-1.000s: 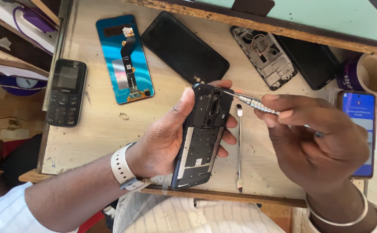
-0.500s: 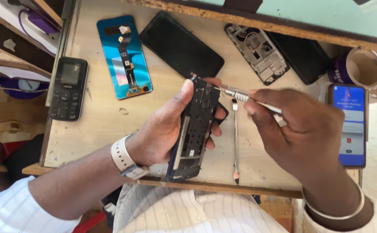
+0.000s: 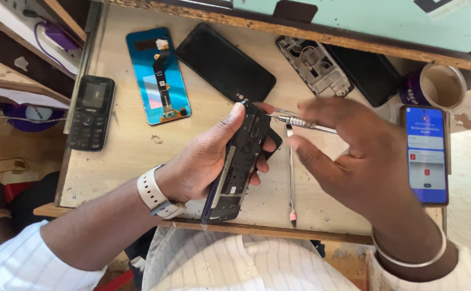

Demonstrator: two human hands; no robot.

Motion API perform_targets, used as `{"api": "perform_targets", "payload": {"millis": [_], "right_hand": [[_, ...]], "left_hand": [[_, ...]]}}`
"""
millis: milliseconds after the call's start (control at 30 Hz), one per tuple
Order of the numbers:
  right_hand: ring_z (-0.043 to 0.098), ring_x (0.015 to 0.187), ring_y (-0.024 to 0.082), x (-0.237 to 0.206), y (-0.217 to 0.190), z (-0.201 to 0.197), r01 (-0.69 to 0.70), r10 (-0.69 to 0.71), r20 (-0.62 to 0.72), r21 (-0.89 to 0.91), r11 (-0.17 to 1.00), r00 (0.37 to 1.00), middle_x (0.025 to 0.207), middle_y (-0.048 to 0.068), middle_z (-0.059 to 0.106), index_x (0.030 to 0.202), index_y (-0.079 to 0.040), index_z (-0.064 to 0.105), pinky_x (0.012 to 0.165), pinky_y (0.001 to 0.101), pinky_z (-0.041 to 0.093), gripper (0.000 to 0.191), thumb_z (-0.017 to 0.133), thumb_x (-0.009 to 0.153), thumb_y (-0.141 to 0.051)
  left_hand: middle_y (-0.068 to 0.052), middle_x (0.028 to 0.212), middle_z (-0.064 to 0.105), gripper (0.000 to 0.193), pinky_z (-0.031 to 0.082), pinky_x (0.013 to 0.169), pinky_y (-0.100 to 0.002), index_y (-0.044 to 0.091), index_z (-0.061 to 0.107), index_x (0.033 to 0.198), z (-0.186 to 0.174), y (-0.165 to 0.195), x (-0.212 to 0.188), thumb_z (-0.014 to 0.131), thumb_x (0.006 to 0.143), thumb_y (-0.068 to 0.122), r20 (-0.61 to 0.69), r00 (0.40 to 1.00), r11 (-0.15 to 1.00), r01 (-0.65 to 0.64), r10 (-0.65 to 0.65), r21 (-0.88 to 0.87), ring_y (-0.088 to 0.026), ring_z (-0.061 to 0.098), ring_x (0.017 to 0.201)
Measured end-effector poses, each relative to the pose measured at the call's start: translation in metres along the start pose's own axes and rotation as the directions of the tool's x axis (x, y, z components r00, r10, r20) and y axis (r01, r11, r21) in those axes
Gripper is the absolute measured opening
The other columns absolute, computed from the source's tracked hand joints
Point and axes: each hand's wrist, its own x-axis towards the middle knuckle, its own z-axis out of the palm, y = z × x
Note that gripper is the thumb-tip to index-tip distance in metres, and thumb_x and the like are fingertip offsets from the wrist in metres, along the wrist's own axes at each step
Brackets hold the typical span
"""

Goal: The person repairs a smartphone at a cluttered workbench. They pry open the phone's back cover, unscrew internal components with a small screwdriver, manipulate the battery and internal parts, and reassemble the phone by pressing the cover back on and tightening screws.

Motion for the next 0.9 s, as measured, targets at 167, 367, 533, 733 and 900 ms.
{"api": "perform_targets", "payload": {"millis": [167,367,533,733,900], "right_hand": [[0.073,0.072,0.012,-0.003,-0.007,-0.002,-0.273,0.272,0.022,0.035,0.961,0.962,0.089,0.009,0.075,0.120,0.001,0.069,0.057,0.0233,0.053,0.023,0.071,0.098,-0.006],[0.074,0.091,0.016,-0.009,0.000,0.000,-0.085,0.084,0.012,0.080,0.993,0.996,0.102,0.014,0.073,0.118,0.003,0.067,0.075,0.0270,0.058,0.024,0.071,0.096,-0.006],[0.077,0.086,0.014,-0.013,-0.001,-0.001,-0.065,0.065,-0.016,-0.027,0.998,0.998,0.104,0.014,0.076,0.124,0.000,0.070,0.068,0.0239,0.057,0.018,0.072,0.106,-0.005],[0.073,0.083,0.021,-0.005,-0.007,-0.001,0.013,-0.013,-0.020,-0.015,1.000,1.000,0.095,0.017,0.071,0.118,0.008,0.063,0.070,0.0300,0.057,0.039,0.080,0.088,-0.010],[0.062,0.063,0.016,-0.006,-0.012,-0.007,-0.221,0.220,0.025,0.048,0.974,0.975,0.099,0.012,0.076,0.113,0.000,0.070,0.052,0.0256,0.045,0.021,0.074,0.093,-0.005]], "left_hand": [[-0.008,0.110,0.063,0.065,0.059,0.076,-0.034,0.015,0.039,0.154,0.001,-0.001,-0.003,0.040,0.105,0.059,0.021,1.000,1.000,0.017,-0.017,0.010,-0.019,0.068,0.092],[-0.011,0.109,0.065,0.060,0.062,0.076,-0.036,0.015,0.042,0.150,-0.003,0.001,-0.005,0.042,0.107,0.057,0.061,0.998,0.995,0.010,-0.004,-0.098,-0.022,0.071,0.092],[-0.011,0.110,0.066,0.059,0.063,0.075,-0.037,0.016,0.044,0.148,-0.004,-0.001,-0.004,0.044,0.107,0.057,0.065,0.997,0.991,0.042,-0.033,-0.128,-0.022,0.071,0.091],[-0.012,0.109,0.067,0.059,0.063,0.075,-0.037,0.016,0.045,0.147,-0.003,0.003,-0.003,0.045,0.105,0.057,0.045,0.999,0.991,0.035,-0.029,-0.132,-0.023,0.072,0.091],[-0.011,0.109,0.067,0.060,0.062,0.075,-0.037,0.016,0.046,0.147,0.001,0.002,-0.003,0.045,0.105,0.057,0.021,0.999,0.995,0.048,-0.047,-0.086,-0.022,0.071,0.091]]}}
